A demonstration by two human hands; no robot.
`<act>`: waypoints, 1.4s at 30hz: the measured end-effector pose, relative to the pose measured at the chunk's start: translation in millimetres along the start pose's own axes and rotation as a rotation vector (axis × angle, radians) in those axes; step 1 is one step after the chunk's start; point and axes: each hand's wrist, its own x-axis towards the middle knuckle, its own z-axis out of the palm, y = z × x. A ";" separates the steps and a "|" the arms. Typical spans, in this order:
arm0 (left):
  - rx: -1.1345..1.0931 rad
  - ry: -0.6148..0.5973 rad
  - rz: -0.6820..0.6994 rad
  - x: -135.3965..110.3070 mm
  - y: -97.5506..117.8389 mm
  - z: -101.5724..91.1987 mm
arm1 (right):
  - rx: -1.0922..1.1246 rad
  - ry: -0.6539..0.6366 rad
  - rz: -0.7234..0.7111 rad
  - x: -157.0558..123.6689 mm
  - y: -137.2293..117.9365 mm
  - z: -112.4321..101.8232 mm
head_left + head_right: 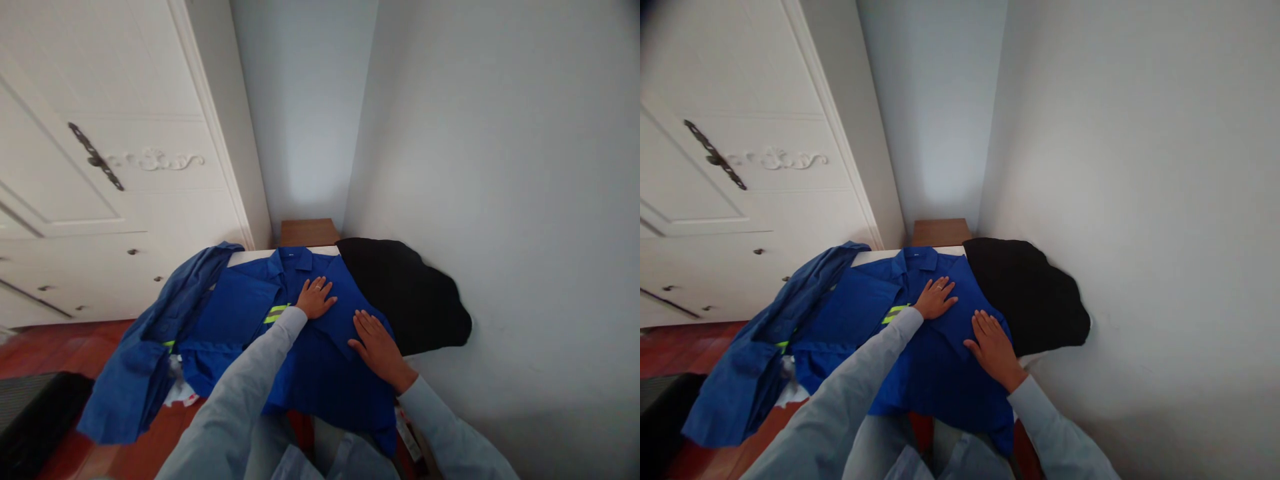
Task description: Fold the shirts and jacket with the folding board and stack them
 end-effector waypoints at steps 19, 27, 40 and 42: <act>-0.071 -0.088 0.129 118.6 -6.7 3.6 | 0.046 0.225 0.103 0.1 55.1 -26.1; -0.037 -0.067 0.132 117.1 -15.3 11.3 | 0.154 0.422 0.200 -16.6 39.8 -30.2; -0.028 -0.045 -0.003 92.2 -6.2 -16.9 | 0.530 0.428 0.314 -90.2 -50.3 4.4; -0.040 0.020 -0.024 70.3 -16.3 -24.2 | 0.588 0.382 0.348 -106.5 -52.8 18.0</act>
